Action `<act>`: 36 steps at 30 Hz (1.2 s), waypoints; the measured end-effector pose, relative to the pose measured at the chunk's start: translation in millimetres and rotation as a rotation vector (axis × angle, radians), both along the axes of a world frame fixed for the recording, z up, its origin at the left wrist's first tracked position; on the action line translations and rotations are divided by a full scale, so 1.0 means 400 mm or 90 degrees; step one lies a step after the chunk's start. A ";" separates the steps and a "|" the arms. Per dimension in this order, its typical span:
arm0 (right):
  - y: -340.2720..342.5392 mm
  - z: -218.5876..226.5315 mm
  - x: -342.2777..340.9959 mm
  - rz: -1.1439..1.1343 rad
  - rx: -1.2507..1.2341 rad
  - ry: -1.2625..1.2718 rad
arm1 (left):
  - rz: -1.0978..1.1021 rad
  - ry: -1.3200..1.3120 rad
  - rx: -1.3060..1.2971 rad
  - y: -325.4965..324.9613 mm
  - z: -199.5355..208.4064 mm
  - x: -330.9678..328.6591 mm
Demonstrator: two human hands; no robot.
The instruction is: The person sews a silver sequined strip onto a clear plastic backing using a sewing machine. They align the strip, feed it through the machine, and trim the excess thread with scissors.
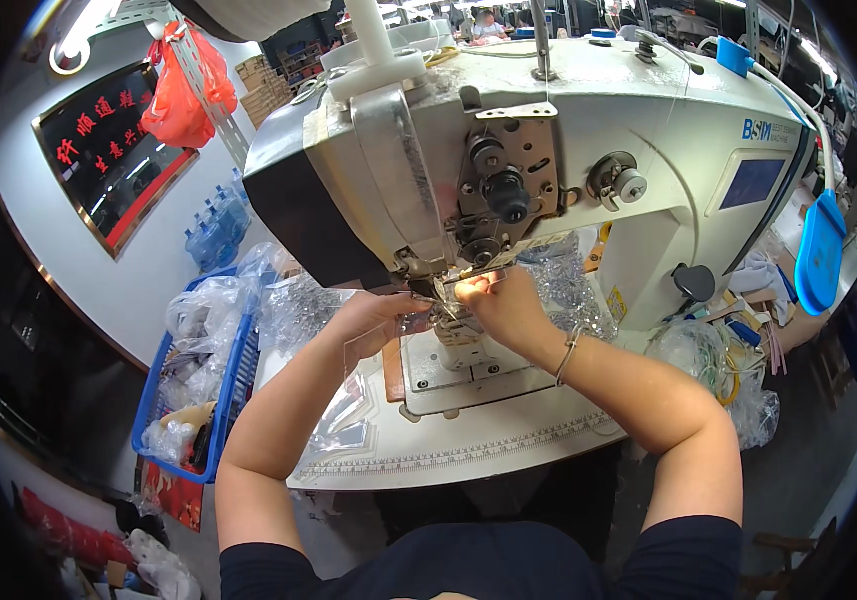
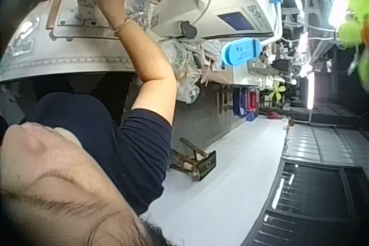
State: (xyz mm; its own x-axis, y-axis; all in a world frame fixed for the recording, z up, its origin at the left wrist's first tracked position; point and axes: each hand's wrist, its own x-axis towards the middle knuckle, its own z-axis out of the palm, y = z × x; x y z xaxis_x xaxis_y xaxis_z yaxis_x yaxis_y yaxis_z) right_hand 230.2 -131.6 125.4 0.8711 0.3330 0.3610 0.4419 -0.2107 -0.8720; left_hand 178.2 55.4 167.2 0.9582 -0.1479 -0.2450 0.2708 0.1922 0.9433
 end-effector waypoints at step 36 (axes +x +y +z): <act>0.001 -0.001 0.011 -0.053 0.057 0.058 | 0.053 0.010 -0.054 -0.010 -0.008 -0.008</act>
